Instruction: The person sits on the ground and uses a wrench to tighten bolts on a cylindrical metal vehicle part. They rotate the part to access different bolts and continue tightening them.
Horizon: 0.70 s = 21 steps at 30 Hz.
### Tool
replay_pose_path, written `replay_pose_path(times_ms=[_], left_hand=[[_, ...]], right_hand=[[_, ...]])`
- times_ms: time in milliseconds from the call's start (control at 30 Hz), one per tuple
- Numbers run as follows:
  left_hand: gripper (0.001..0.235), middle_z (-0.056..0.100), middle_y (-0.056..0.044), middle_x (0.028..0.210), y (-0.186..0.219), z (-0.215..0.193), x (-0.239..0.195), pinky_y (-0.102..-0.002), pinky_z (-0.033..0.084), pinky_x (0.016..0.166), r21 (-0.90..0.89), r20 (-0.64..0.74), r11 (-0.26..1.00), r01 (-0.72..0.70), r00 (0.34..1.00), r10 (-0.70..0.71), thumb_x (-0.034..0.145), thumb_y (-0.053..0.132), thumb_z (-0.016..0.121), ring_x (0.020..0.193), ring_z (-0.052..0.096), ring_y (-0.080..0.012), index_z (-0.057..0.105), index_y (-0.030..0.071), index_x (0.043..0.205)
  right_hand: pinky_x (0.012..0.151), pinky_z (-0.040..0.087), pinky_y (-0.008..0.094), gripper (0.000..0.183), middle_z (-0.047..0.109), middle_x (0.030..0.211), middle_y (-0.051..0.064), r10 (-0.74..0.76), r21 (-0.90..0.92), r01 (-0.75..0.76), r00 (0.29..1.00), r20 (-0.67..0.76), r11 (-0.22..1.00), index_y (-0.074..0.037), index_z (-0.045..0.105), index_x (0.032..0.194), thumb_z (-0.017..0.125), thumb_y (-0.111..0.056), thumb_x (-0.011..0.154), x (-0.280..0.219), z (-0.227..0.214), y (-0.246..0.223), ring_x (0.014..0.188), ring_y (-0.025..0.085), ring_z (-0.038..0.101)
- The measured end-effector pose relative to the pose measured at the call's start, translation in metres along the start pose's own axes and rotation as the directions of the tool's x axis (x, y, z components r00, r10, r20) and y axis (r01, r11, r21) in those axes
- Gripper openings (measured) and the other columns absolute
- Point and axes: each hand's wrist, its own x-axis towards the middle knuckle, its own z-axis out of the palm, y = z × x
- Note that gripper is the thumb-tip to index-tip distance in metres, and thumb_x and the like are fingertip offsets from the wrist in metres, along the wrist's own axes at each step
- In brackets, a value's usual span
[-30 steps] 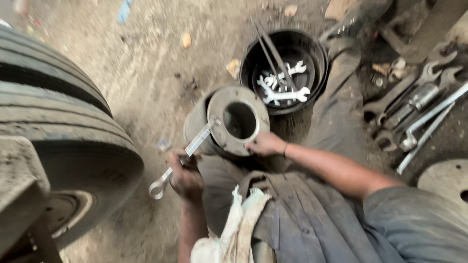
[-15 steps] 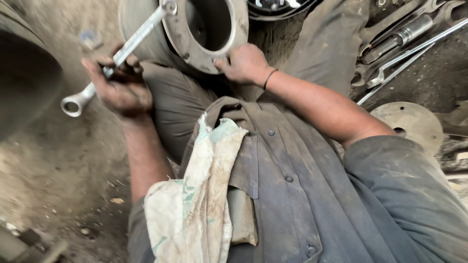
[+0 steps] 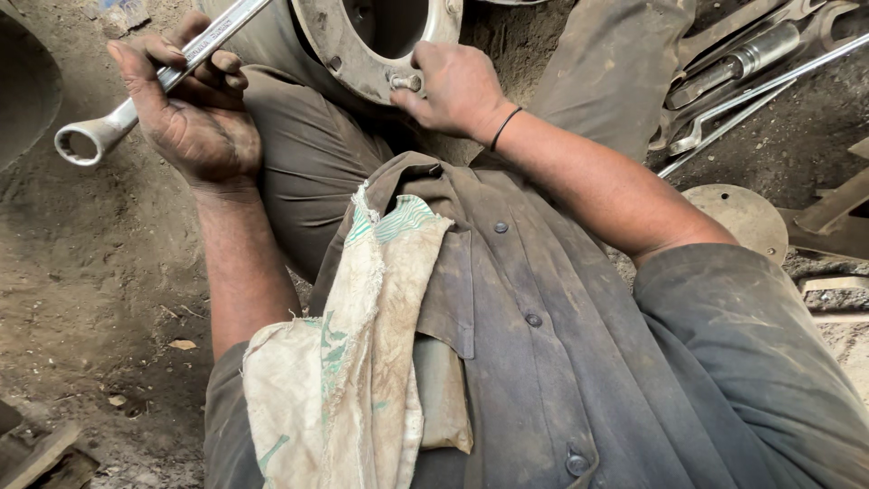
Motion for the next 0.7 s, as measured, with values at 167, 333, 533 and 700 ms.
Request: replay_pose_path(times_ms=[167, 333, 533, 700], left_hand=[[0.044, 0.073, -0.026, 0.119, -0.001, -0.002, -0.001, -0.034, 0.057, 0.069, -0.006, 0.02, 1.0, -0.003, 1.0, 0.003, 0.115, 0.048, 0.046, 0.083, 0.072, -0.0253, 0.057, 0.007, 0.104], [0.044, 0.073, -0.026, 0.119, -0.001, -0.004, 0.001, -0.034, 0.057, 0.068, -0.004, 0.014, 1.0, 0.0, 1.0, 0.0, 0.115, 0.048, 0.045, 0.081, 0.072, -0.0257, 0.057, 0.007, 0.105], [0.044, 0.072, -0.027, 0.119, -0.002, -0.006, 0.001, -0.034, 0.057, 0.068, -0.007, 0.022, 1.0, 0.008, 1.0, -0.007, 0.115, 0.048, 0.045, 0.082, 0.072, -0.0258, 0.057, 0.007, 0.105], [0.045, 0.071, -0.026, 0.118, -0.001, -0.007, 0.0, -0.033, 0.055, 0.067, -0.013, 0.014, 0.999, 0.03, 0.999, -0.03, 0.115, 0.049, 0.045, 0.081, 0.072, -0.0256, 0.056, 0.006, 0.105]], right_hand=[[0.079, 0.054, 0.046, 0.03, 0.066, 0.087, 0.014, -0.102, -0.002, 0.102, 0.992, -0.072, 0.995, -0.006, 0.064, 0.091, 0.076, -0.033, 0.098, -0.003, 0.0, 0.001, 0.086, 0.035, 0.067], [0.07, 0.053, 0.045, 0.029, 0.064, 0.086, 0.017, -0.195, 0.065, 0.216, 0.951, -0.238, 0.974, -0.002, 0.064, 0.098, 0.077, -0.023, 0.084, -0.006, 0.004, 0.002, 0.082, 0.036, 0.066], [0.08, 0.053, 0.044, 0.022, 0.061, 0.094, 0.012, -0.167, 0.086, 0.177, 0.979, -0.121, 0.98, -0.004, 0.06, 0.103, 0.078, -0.016, 0.096, -0.009, 0.005, 0.001, 0.088, 0.032, 0.065], [0.076, 0.053, 0.043, 0.027, 0.06, 0.093, 0.014, -0.127, 0.18, 0.162, 0.974, -0.19, 0.97, -0.004, 0.063, 0.103, 0.078, -0.012, 0.081, -0.008, 0.003, -0.001, 0.086, 0.034, 0.064]])
